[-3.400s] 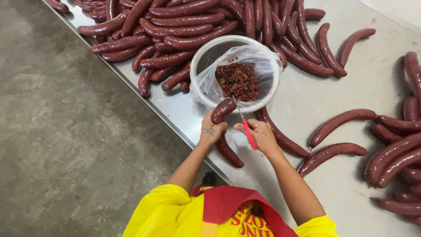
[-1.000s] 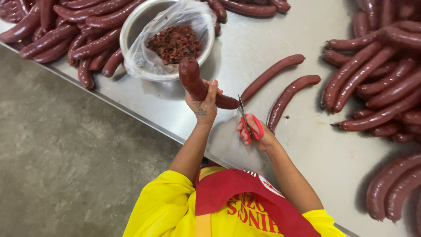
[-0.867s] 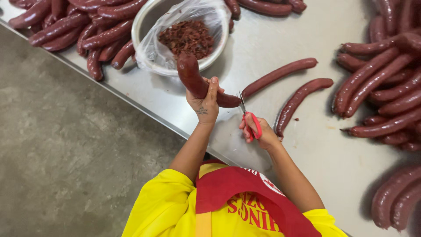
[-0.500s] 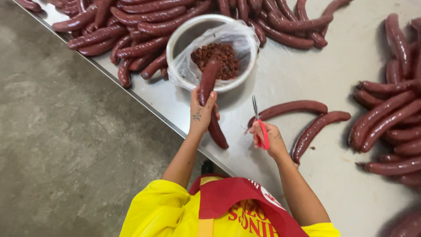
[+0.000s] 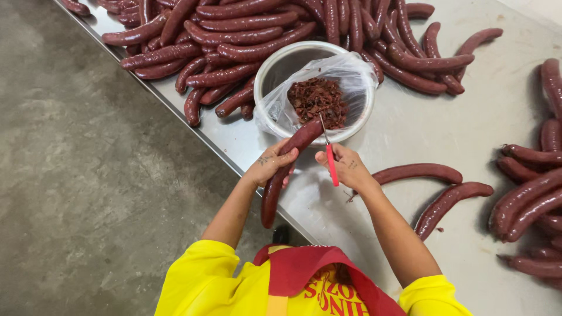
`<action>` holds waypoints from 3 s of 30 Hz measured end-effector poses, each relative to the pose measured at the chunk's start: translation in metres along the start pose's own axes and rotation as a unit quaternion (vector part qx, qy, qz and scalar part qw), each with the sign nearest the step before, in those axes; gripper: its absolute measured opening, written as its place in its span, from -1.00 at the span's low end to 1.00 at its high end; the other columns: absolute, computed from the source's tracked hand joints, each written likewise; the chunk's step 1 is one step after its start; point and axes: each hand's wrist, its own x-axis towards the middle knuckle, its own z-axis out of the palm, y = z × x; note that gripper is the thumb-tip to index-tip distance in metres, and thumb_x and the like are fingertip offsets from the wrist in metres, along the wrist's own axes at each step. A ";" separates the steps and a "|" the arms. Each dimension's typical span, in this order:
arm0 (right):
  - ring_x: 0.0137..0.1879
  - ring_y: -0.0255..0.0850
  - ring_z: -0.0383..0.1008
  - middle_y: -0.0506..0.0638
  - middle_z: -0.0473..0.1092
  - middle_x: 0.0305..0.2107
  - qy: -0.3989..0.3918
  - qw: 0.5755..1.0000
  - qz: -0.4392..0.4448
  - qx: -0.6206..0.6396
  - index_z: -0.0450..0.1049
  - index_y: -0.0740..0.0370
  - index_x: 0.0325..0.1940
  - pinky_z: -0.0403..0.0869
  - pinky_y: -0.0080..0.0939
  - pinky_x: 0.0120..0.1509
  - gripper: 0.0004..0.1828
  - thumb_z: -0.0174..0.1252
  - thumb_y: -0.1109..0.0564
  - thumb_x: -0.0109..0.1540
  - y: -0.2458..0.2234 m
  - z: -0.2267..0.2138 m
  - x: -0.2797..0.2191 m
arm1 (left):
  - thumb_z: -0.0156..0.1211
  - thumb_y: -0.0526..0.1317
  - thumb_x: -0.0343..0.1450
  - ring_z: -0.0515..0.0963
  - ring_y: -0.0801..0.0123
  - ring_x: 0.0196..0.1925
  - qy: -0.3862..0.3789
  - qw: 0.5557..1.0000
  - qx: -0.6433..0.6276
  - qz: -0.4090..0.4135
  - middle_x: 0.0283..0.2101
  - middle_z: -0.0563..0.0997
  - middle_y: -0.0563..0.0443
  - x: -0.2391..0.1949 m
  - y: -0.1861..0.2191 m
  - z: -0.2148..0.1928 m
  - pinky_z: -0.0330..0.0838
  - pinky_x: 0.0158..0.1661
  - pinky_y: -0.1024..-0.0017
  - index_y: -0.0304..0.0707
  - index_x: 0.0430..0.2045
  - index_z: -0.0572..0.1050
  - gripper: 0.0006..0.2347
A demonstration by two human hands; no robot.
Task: The person uses scissors to cut linked sausages into individual pieces on a stainless steel table, placing the separated sausages into a container.
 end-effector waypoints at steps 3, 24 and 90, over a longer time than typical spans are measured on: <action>-0.40 -0.37 0.29 -0.12 0.36 -0.54 0.026 0.999 -0.019 -0.025 0.51 0.27 -0.29 0.34 -0.28 -0.34 -0.46 0.27 -0.31 0.19 -0.012 0.008 0.001 | 0.21 0.02 0.43 0.43 0.44 -0.72 -0.007 0.999 -0.016 -0.045 -0.56 0.45 0.06 0.001 0.004 -0.006 0.39 -0.69 0.42 0.07 0.33 0.25 -0.46; -0.67 -0.38 0.32 -0.10 0.30 -0.75 0.024 0.998 0.024 0.044 0.50 0.26 -0.43 0.31 -0.34 -0.58 -0.39 0.26 -0.39 0.15 0.001 0.000 0.021 | 0.36 0.00 0.36 0.48 0.55 -0.53 0.127 0.983 0.102 0.084 -0.46 0.47 0.16 -0.006 0.024 0.007 0.43 -0.63 0.43 -0.10 0.16 0.42 -0.52; -0.49 -0.18 0.30 0.08 0.37 -0.54 0.149 0.777 -0.173 0.586 0.49 0.56 -0.03 0.31 -0.28 -0.39 -0.30 -0.13 -0.25 0.54 0.212 -0.134 -0.308 | 0.19 -0.40 0.16 0.54 -0.26 -0.21 0.275 0.614 0.568 0.474 -0.32 0.59 -0.40 0.205 0.073 0.090 0.44 -0.14 0.00 -0.41 -0.40 0.57 -0.81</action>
